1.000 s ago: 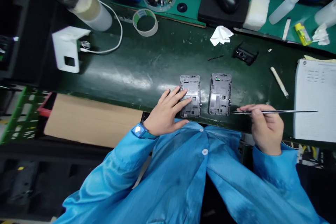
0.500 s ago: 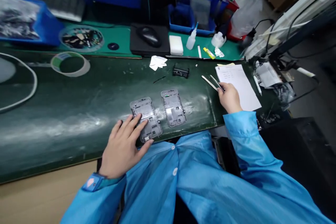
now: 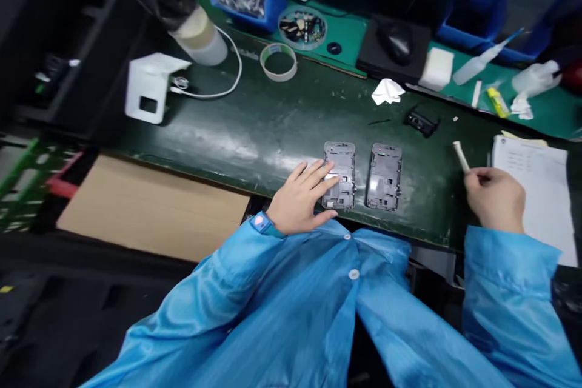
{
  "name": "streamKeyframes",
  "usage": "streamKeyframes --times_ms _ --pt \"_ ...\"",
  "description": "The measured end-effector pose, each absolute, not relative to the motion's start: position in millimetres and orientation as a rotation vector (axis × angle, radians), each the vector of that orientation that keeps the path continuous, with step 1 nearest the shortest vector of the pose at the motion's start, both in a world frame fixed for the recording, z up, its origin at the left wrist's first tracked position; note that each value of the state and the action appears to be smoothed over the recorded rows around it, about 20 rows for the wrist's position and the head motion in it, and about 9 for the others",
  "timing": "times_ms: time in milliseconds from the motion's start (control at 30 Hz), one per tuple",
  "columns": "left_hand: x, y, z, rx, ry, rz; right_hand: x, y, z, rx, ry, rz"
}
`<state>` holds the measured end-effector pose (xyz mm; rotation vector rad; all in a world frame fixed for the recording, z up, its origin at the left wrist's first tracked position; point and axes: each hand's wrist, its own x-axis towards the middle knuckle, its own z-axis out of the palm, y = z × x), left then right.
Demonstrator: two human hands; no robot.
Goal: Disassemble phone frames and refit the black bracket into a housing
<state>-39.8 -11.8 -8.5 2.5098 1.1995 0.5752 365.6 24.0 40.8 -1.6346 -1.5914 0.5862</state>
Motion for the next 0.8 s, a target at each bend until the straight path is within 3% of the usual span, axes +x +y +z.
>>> streamKeyframes --times_ms 167,367,800 --pt "-40 -28 -2 2.29 1.203 0.831 276 -21 43 -1.641 -1.279 0.695" --pt "-22 -61 23 1.976 1.204 0.843 194 -56 34 -1.352 -0.939 1.418" --pt "-16 -68 22 1.675 1.031 0.858 182 -63 29 -1.289 -0.925 1.658"
